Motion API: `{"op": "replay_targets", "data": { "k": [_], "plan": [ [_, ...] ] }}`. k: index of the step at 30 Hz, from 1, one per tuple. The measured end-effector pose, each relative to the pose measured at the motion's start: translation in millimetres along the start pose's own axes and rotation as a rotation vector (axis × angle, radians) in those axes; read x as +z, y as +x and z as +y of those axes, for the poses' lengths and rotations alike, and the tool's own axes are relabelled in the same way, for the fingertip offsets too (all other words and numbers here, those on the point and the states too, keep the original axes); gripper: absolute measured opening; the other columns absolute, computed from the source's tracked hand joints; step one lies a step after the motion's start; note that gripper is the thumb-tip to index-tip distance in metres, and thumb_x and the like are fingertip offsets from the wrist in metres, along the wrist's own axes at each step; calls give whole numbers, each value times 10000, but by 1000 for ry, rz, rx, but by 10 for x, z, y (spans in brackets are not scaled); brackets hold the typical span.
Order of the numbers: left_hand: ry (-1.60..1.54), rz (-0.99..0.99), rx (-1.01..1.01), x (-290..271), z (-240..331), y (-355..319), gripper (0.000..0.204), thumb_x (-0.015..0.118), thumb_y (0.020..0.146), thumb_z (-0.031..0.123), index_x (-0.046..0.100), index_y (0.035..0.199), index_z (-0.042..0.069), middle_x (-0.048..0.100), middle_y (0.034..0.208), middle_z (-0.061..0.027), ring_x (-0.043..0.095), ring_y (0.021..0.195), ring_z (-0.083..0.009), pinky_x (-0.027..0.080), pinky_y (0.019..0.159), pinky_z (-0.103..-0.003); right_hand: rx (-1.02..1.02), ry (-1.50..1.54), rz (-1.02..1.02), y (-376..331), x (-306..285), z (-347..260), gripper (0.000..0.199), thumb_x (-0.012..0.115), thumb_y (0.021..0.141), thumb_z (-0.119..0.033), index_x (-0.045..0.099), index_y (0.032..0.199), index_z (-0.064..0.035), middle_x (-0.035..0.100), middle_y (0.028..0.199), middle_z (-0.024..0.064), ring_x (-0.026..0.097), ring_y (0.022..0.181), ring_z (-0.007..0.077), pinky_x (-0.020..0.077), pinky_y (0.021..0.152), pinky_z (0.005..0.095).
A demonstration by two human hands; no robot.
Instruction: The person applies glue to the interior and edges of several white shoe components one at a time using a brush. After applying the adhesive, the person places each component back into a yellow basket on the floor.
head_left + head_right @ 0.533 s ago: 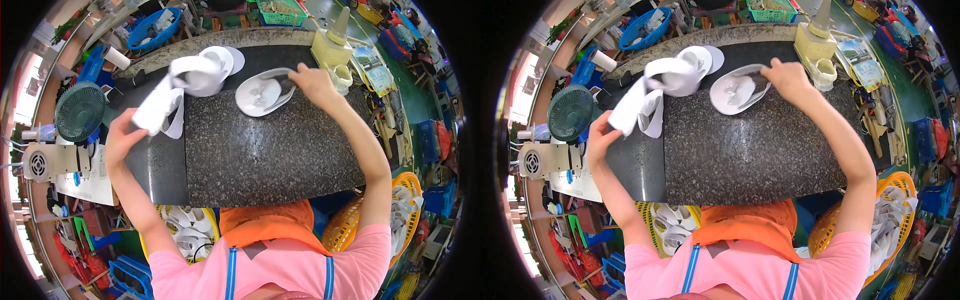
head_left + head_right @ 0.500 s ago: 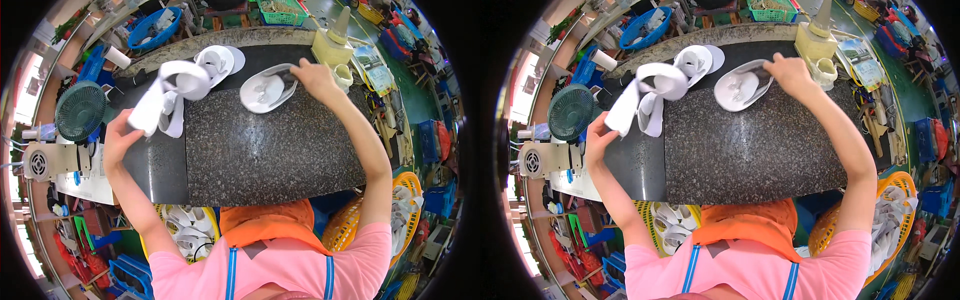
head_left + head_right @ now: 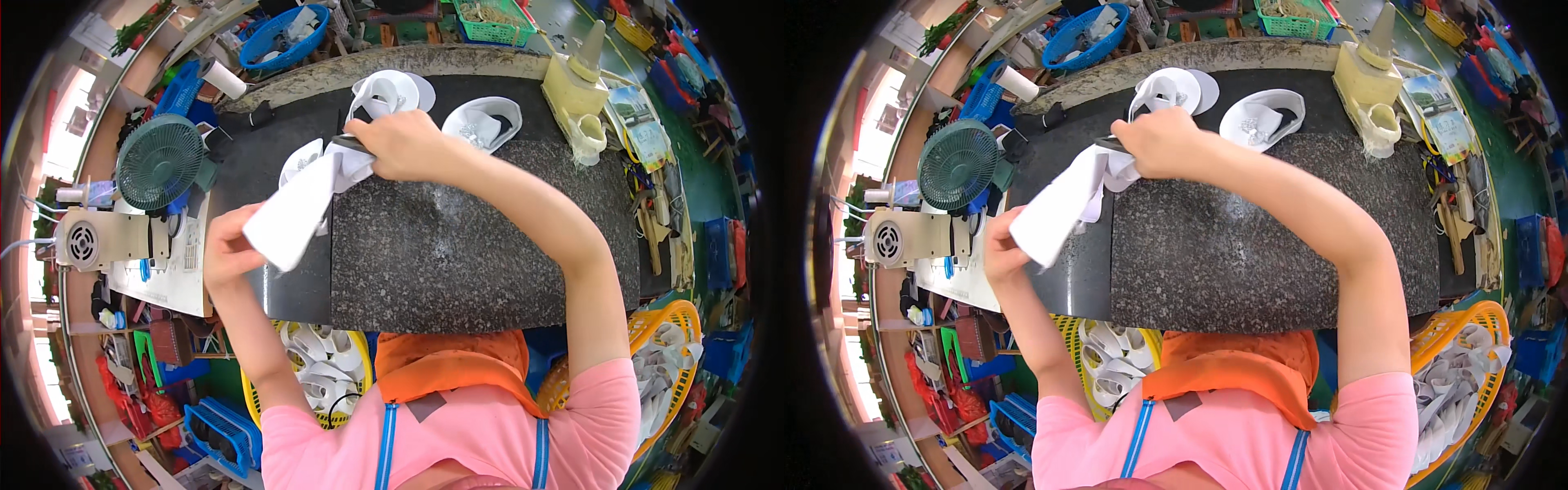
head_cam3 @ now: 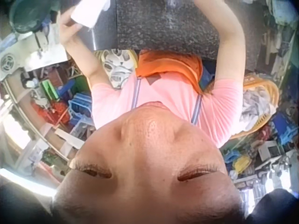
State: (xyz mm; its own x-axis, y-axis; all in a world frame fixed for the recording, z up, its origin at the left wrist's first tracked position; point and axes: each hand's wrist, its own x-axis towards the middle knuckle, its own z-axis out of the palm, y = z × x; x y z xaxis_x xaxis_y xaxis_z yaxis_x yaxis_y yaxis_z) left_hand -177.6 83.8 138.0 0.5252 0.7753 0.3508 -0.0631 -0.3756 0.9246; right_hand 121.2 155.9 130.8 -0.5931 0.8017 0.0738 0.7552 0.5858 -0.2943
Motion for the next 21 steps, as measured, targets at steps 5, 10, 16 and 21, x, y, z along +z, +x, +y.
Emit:
{"op": "replay_targets", "data": {
  "k": [5, 10, 16, 21],
  "plan": [
    [-84, 660, 99, -604, 256, -711, 391, 592, 769, 35, 533, 1146, -50, 606, 1058, -152, 602, 937, -223, 461, 842, -330, -128, -127, 224, -533, 171, 396, 405, 545, 807, -107, 474, 1196, -192, 562, 874, 89, 634, 693, 281, 495, 550, 398],
    [899, 397, -806, -378, 99, -295, 340, 598, 824, 155, 574, 1112, -25, 630, 1005, -52, 577, 929, -150, 431, 808, -277, -334, -224, 203, -1044, 247, 753, 485, 535, 792, -84, 478, 1229, -287, 495, 846, 44, 592, 641, 239, 486, 526, 345],
    [1111, -307, 193, 1395, -488, 267, 627, 628, 631, 23, 477, 1239, 59, 477, 1275, -130, 386, 1254, -292, 295, 1049, -463, -456, -55, 251, -1201, 176, 591, 627, 620, 638, -12, 517, 1209, -249, 502, 815, 22, 577, 644, 201, 481, 516, 316],
    [1194, -491, 408, 1408, -547, 433, 507, 610, 644, 62, 541, 1145, 47, 504, 1230, -105, 410, 1248, -275, 308, 1062, -461, -504, 32, 201, -1369, 146, 529, 592, 609, 674, -31, 517, 1213, -257, 499, 798, 21, 577, 633, 196, 487, 499, 317]
  ]
}}
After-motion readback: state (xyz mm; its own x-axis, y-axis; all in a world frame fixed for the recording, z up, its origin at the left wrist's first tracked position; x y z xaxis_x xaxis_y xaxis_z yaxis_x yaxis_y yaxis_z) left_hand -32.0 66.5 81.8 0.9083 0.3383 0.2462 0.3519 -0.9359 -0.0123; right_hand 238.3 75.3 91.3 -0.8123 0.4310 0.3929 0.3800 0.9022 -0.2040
